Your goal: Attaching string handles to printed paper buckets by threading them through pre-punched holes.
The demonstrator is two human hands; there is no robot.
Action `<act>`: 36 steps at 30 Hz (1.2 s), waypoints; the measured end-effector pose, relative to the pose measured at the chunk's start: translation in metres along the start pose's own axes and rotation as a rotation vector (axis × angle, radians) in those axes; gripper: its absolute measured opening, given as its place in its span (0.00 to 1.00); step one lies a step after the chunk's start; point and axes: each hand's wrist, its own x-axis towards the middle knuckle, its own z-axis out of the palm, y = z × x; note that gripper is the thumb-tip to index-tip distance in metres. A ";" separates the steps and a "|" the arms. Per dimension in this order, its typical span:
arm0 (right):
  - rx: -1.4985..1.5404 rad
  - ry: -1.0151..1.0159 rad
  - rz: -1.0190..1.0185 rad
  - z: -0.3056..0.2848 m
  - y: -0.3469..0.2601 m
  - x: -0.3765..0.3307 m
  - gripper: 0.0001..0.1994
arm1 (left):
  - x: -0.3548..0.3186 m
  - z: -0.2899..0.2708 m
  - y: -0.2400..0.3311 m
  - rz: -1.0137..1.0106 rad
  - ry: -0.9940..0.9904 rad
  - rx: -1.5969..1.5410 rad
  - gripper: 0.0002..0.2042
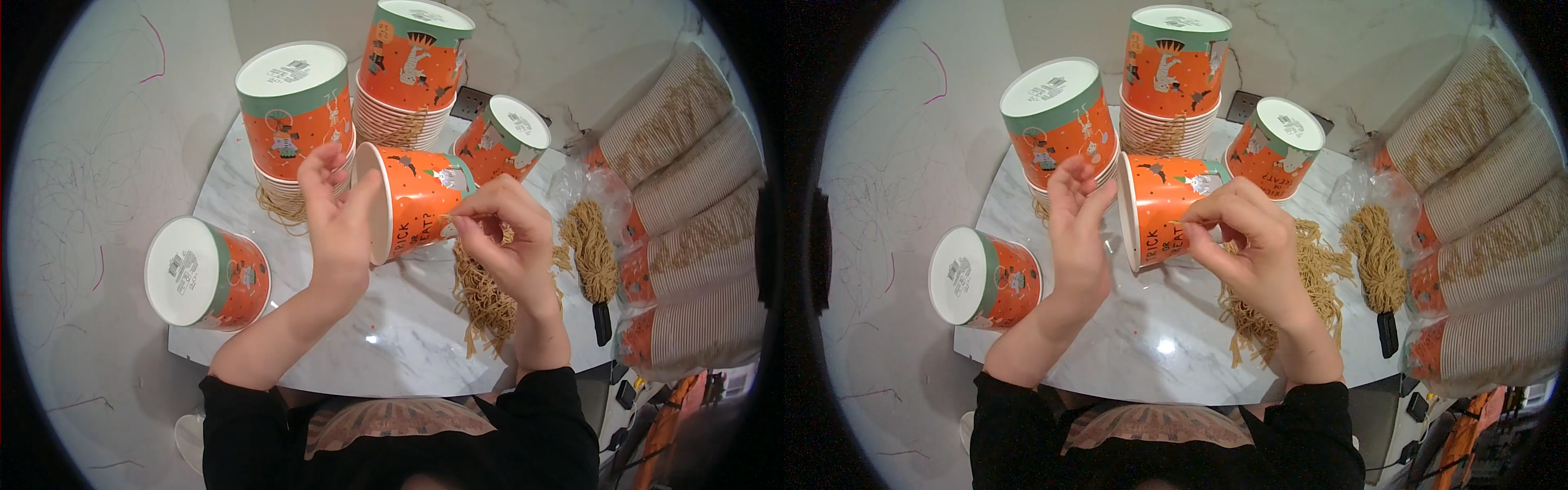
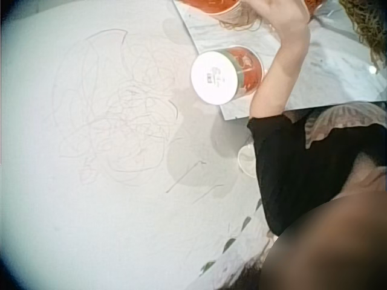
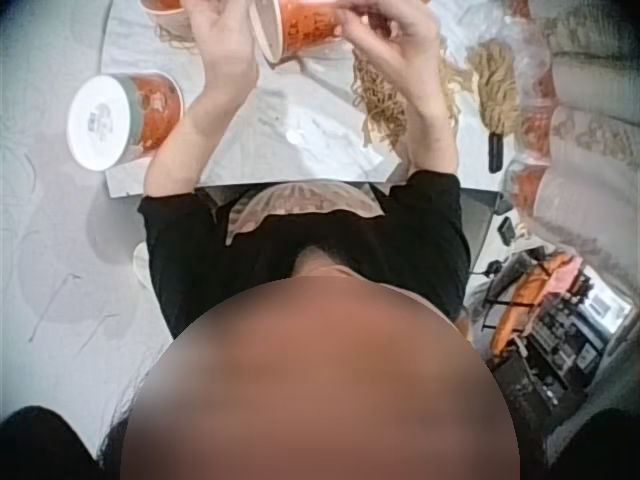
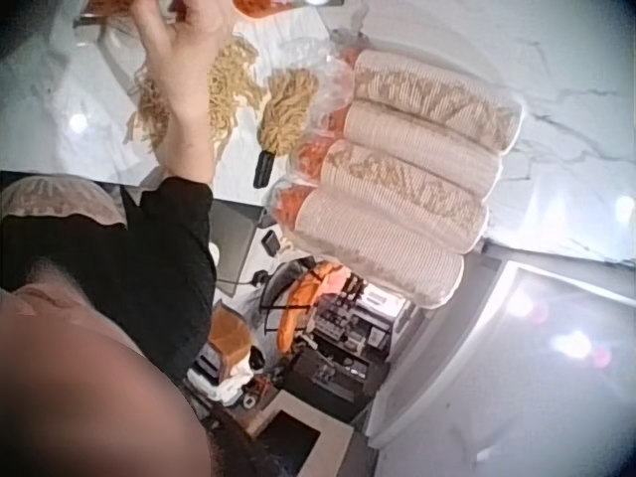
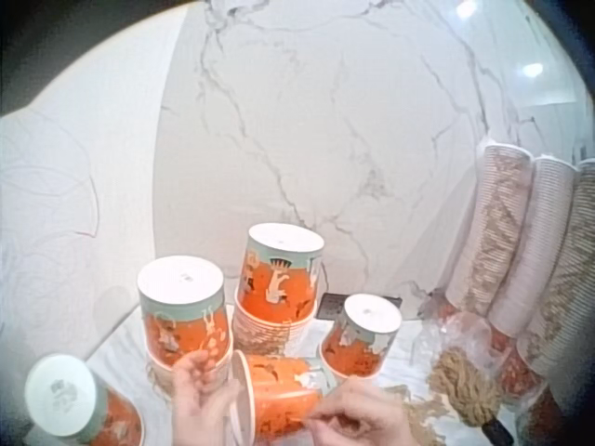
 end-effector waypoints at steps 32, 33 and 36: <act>-0.270 -0.107 -0.051 0.001 0.009 -0.002 0.06 | -0.064 0.025 -0.021 -0.459 -0.251 -0.437 0.36; -0.269 -0.108 -0.050 0.001 0.008 -0.002 0.06 | -0.065 0.025 -0.022 -0.463 -0.249 -0.433 0.36; -0.333 -0.151 -0.041 -0.001 0.003 -0.003 0.07 | -0.067 0.025 -0.023 -0.477 -0.239 -0.426 0.35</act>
